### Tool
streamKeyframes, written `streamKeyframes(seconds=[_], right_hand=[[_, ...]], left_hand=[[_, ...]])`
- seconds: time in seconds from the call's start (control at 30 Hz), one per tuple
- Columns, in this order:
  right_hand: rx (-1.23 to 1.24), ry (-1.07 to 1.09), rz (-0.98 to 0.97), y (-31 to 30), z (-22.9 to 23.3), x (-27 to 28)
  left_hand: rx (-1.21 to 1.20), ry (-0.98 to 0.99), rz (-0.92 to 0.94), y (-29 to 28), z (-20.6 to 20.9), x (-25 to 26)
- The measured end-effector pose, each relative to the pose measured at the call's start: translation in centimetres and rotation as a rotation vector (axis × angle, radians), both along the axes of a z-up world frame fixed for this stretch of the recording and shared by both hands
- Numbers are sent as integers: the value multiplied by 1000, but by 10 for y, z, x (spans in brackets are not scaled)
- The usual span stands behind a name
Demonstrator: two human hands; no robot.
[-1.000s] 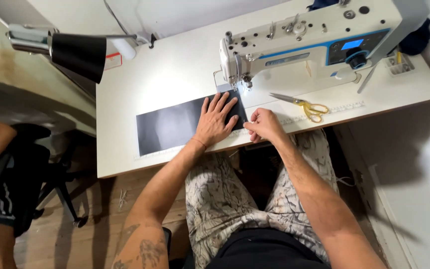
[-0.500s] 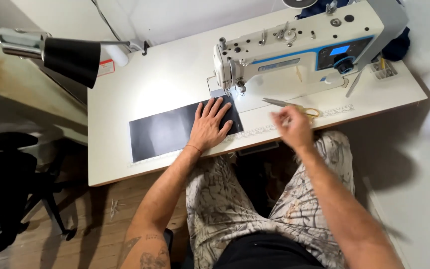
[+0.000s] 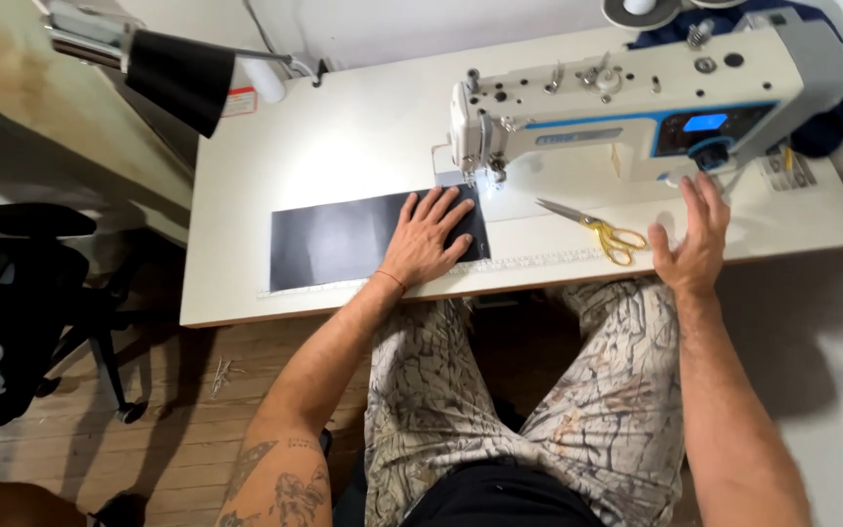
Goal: Marking, trimming, and sewing leather pieces using a template and industrial sewing machine
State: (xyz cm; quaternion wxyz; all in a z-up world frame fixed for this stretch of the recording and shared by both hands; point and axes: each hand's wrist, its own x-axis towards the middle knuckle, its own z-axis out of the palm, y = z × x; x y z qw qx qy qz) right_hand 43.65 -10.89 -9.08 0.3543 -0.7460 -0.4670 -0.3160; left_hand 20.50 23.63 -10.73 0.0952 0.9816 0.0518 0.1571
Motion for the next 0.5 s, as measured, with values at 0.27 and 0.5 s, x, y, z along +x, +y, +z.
streamKeyframes(seconds=[0.27, 0.5], right_hand=[[-45, 24, 7, -1, 2, -1], [-59, -26, -30, -12, -31, 15]], left_hand=[[-6, 32, 9, -1, 9, 0], [17, -38, 1, 3, 9, -1]])
